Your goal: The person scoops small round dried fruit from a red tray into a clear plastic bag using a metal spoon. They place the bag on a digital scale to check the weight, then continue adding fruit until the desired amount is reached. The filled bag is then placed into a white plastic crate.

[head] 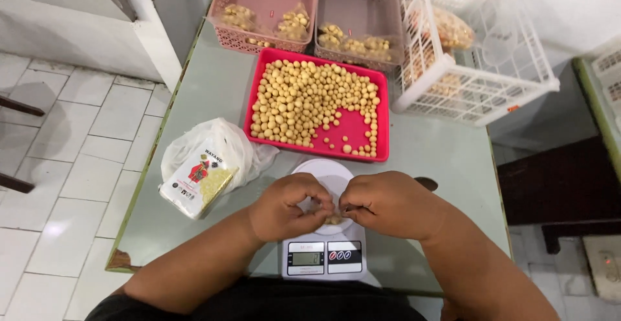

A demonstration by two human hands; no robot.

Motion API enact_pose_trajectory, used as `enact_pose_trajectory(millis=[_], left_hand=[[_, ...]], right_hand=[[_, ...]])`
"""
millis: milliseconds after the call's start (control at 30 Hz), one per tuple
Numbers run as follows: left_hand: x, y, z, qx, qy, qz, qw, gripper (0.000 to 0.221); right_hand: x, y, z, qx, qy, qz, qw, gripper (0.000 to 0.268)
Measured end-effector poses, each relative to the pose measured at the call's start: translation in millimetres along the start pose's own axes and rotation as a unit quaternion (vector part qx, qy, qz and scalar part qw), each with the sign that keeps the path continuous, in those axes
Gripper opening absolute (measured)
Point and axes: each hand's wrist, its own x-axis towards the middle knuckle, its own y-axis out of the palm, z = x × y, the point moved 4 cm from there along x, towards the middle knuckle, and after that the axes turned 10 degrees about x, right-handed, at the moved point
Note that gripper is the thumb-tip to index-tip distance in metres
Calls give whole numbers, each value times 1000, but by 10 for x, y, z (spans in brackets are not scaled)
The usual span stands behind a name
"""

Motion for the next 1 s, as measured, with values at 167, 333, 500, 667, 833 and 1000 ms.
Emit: enact_pose_trajectory(millis=[167,333,500,667,833,1000], left_hand=[[-114,58,247,23,-84,-30,996,73],[0,51,278,-71,-97,-49,992,12],[-59,-11,365,88,-205,-85,971,60],[-170,46,633,209,-203,-49,955,57],[-213,33,713,288,-142,-102,941,42],[-217,9,789,255,-218,-88,938,37]], right_hand=[[173,-371,169,-29,-78,-8,997,10],[356,-618,257,-57,-122,-23,991,13],[614,-1141,196,-96,127,4,987,23],[1034,-1775,394,-116,392,-59,911,29],[1495,-2335,-414,-137,354,-183,907,30],[2145,-2493,-1655,-217,299,-312,875,20]])
